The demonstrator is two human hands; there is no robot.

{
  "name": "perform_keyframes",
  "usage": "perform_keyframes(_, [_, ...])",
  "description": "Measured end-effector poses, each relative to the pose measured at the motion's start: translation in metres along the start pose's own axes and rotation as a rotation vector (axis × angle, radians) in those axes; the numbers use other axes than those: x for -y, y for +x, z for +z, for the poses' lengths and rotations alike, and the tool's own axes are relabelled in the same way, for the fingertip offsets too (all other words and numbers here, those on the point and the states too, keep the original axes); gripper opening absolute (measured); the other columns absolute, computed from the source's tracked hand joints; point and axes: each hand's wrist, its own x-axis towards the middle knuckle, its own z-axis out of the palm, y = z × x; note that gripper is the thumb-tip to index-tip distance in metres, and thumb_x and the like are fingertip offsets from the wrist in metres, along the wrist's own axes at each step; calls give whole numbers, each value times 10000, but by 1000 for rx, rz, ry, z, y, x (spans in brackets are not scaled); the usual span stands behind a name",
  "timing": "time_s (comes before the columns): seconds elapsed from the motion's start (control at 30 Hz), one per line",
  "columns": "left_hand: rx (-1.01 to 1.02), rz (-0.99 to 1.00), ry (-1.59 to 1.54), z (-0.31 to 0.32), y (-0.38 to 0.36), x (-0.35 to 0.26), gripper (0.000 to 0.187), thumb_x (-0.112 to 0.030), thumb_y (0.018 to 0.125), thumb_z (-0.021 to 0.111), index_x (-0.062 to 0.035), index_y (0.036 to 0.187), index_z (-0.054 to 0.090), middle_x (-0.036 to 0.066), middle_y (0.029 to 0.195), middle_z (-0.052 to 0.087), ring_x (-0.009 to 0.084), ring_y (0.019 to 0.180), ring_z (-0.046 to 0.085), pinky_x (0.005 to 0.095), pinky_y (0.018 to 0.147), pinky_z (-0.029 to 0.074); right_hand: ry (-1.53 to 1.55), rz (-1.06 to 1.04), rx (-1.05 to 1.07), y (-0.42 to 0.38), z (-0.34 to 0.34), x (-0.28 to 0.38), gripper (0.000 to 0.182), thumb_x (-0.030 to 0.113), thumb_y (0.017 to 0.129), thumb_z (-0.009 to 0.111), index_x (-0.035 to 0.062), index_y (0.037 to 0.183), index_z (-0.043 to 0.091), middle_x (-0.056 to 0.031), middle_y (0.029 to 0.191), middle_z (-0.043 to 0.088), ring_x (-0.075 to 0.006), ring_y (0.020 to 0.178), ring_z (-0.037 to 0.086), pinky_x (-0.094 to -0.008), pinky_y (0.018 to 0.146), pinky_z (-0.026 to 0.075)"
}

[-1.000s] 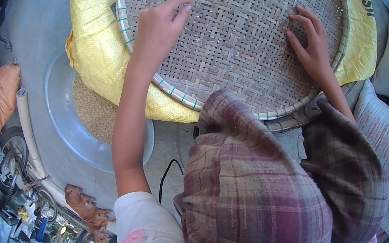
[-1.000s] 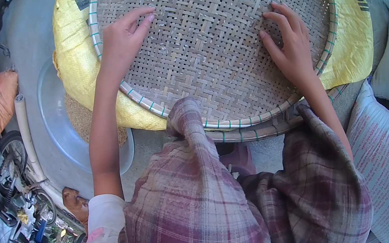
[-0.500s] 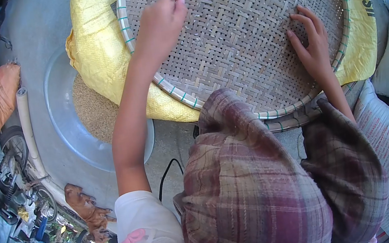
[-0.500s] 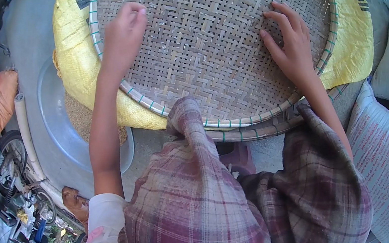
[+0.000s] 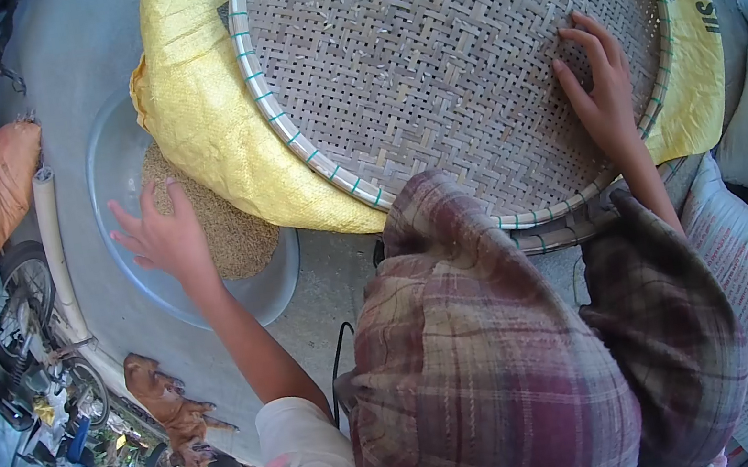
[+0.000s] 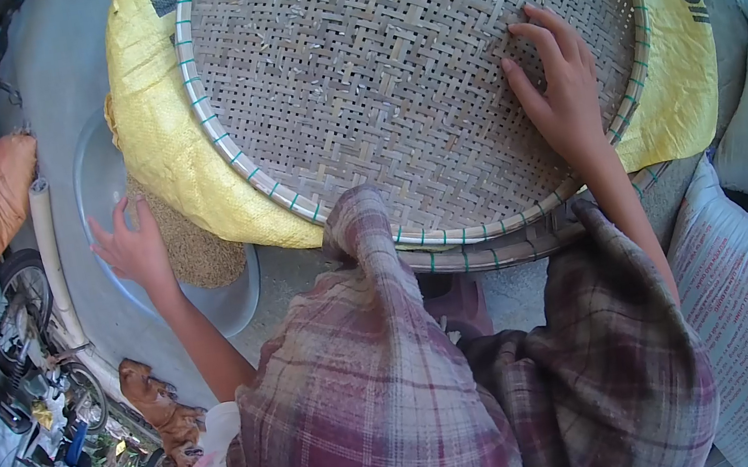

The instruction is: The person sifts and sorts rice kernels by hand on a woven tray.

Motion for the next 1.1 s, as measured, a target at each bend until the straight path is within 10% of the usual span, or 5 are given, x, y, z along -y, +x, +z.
perform_keyframes(0.2, [-269,390,-508,-32,-10,-68,244,-295,810,614,-114,968,657,120,1328,391,363,1243,320,492,1009,284,0,6,13,0,-2,2,308,207,830,587,84,1106,524,-111,1271,453,-302,1215,389,-414,997,282])
perform_keyframes(0.33, [-91,725,-805,-27,-6,-126,106,-185,775,634,-97,828,656,48,946,598,236,939,521,369,822,408,6,8,16,0,-1,1,314,209,829,587,83,1110,523,-114,1271,452,-304,1216,387,-415,995,283])
perform_keyframes(0.87, [-139,1063,-524,6,-3,-161,110,-133,846,525,-48,895,575,80,816,559,244,716,545,364,675,434,5,10,18,0,-3,3,315,215,828,585,85,1108,524,-108,1278,445,-298,1218,386,-408,999,276])
perform_keyframes(1.03, [1049,152,-1895,-2,13,-144,185,-93,901,471,21,1024,548,45,812,551,123,685,513,250,605,442,16,15,21,0,-4,4,313,210,826,585,82,1105,525,-109,1276,446,-297,1215,388,-407,999,277])
perform_keyframes(1.1, [1213,155,-2190,7,24,-129,272,-81,907,450,74,1126,498,113,856,603,145,690,579,253,646,508,17,15,18,1,-4,3,311,210,826,585,83,1104,526,-109,1275,446,-297,1214,390,-406,998,278])
